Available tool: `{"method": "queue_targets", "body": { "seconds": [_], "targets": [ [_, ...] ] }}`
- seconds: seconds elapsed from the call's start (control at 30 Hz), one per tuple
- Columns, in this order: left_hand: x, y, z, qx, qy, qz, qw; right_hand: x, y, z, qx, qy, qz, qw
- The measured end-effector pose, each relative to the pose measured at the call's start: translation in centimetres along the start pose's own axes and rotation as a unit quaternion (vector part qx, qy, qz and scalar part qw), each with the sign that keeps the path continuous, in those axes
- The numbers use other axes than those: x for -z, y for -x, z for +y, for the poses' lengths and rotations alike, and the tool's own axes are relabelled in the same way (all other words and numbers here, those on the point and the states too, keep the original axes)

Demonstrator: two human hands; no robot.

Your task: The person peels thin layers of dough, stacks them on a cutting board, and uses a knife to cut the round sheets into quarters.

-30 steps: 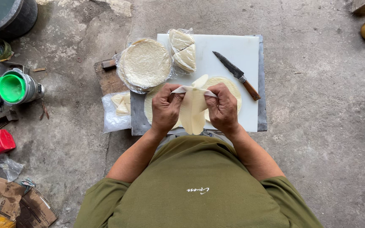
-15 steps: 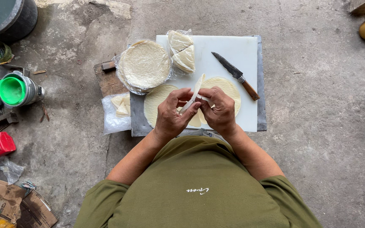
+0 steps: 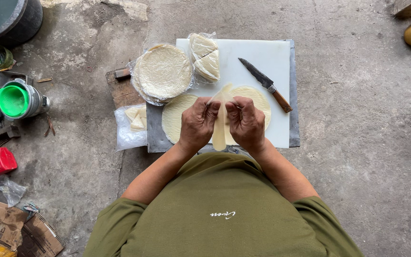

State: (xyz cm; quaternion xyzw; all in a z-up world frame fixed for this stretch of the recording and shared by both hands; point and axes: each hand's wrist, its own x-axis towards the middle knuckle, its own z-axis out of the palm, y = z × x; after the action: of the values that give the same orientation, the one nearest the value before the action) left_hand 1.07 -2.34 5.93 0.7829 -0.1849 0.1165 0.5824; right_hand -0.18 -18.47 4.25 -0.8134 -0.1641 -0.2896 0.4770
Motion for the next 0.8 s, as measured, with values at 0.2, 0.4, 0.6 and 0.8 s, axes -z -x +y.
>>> {"method": "queue_targets", "body": {
  "seconds": [0.2, 0.4, 0.6, 0.8],
  "targets": [
    [-0.3, 1.3, -2.2, 0.011, 0.074, 0.031, 0.997, 1.0, 0.1, 2.1, -0.09, -0.048, 0.032, 0.994],
    [0.6, 1.4, -5.1, 0.161, 0.217, 0.081, 0.959, 1.9, 1.0, 4.5, -0.181, -0.069, 0.057, 0.979],
    [2.2, 1.8, -8.4, 0.263, 0.298, 0.118, 0.91, 2.5, 1.6, 6.8, -0.311, -0.149, 0.053, 0.937],
    [4.1, 2.8, -12.7, 0.285, 0.355, 0.19, 0.87, 2.4, 4.1, 10.4, -0.381, -0.165, 0.106, 0.903]
  ]
}}
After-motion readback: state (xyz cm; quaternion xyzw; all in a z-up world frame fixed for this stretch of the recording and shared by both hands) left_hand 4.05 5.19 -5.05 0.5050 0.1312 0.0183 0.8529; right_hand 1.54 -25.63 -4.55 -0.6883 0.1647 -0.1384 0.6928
